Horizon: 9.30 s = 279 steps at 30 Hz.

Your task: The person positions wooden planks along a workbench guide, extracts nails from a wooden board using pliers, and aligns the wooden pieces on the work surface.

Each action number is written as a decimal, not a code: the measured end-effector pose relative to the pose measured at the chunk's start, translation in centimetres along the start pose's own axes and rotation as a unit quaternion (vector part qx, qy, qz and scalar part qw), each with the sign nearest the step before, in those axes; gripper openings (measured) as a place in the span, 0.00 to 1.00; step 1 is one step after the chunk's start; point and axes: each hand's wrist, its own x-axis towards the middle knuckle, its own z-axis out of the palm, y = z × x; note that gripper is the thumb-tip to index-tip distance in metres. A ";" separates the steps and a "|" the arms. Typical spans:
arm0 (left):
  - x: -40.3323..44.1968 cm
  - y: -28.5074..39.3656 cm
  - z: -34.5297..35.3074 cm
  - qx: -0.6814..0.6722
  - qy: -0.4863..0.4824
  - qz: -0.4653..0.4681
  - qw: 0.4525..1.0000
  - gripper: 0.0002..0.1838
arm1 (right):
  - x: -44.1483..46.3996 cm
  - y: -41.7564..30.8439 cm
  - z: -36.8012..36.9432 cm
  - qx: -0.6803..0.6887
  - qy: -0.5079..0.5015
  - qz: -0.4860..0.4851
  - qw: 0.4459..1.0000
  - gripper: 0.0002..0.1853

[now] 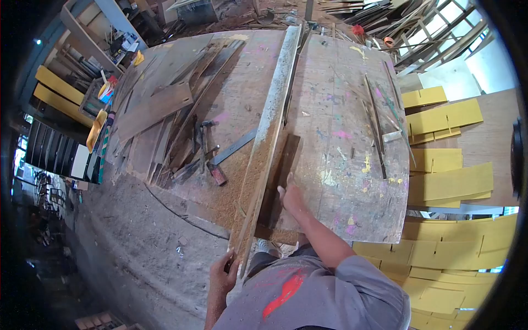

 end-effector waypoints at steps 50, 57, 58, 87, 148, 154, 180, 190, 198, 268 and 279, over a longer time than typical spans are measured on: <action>-3.5 2.6 -0.7 0.100 -0.046 -0.092 0.990 0.21 | 6.2 -5.2 -2.6 0.249 -0.105 0.181 0.946 0.42; -2.2 3.7 0.3 0.086 -0.047 -0.094 0.991 0.21 | 9.1 -2.7 -0.8 0.225 -0.072 0.133 0.963 0.42; -2.2 3.8 0.3 0.074 -0.042 -0.086 0.993 0.21 | 10.3 0.7 2.6 0.195 -0.049 0.095 0.975 0.42; 1.4 6.0 3.6 0.072 -0.014 -0.061 0.995 0.22 | 15.7 0.1 0.3 0.215 -0.041 0.095 0.971 0.40; 9.1 16.4 10.4 0.118 0.037 -0.136 0.983 0.19 | 49.4 6.2 -13.2 0.012 0.031 -0.128 0.991 0.20; 9.6 15.8 12.3 0.079 0.070 -0.127 0.986 0.20 | 51.1 5.6 -11.6 0.085 0.023 -0.103 0.991 0.20; 16.9 17.3 13.1 0.119 0.026 -0.114 0.986 0.23 | 51.7 5.2 -10.7 0.080 0.149 -0.133 0.977 0.26; 20.7 21.3 13.5 0.133 0.039 -0.086 0.987 0.22 | 52.1 5.4 -10.5 0.099 0.149 -0.124 0.976 0.25; 24.0 22.4 13.6 0.091 0.065 -0.056 0.992 0.23 | 51.8 5.1 -11.0 0.080 0.145 -0.114 0.979 0.26; -1.9 -3.4 -4.7 0.000 -0.006 0.060 0.998 0.18 | -2.8 -1.9 6.9 0.125 0.079 -0.025 0.989 0.24; -3.2 -1.3 -6.0 0.050 -0.097 -0.022 0.994 0.20 | 0.1 -3.4 3.9 0.120 0.028 0.039 0.992 0.21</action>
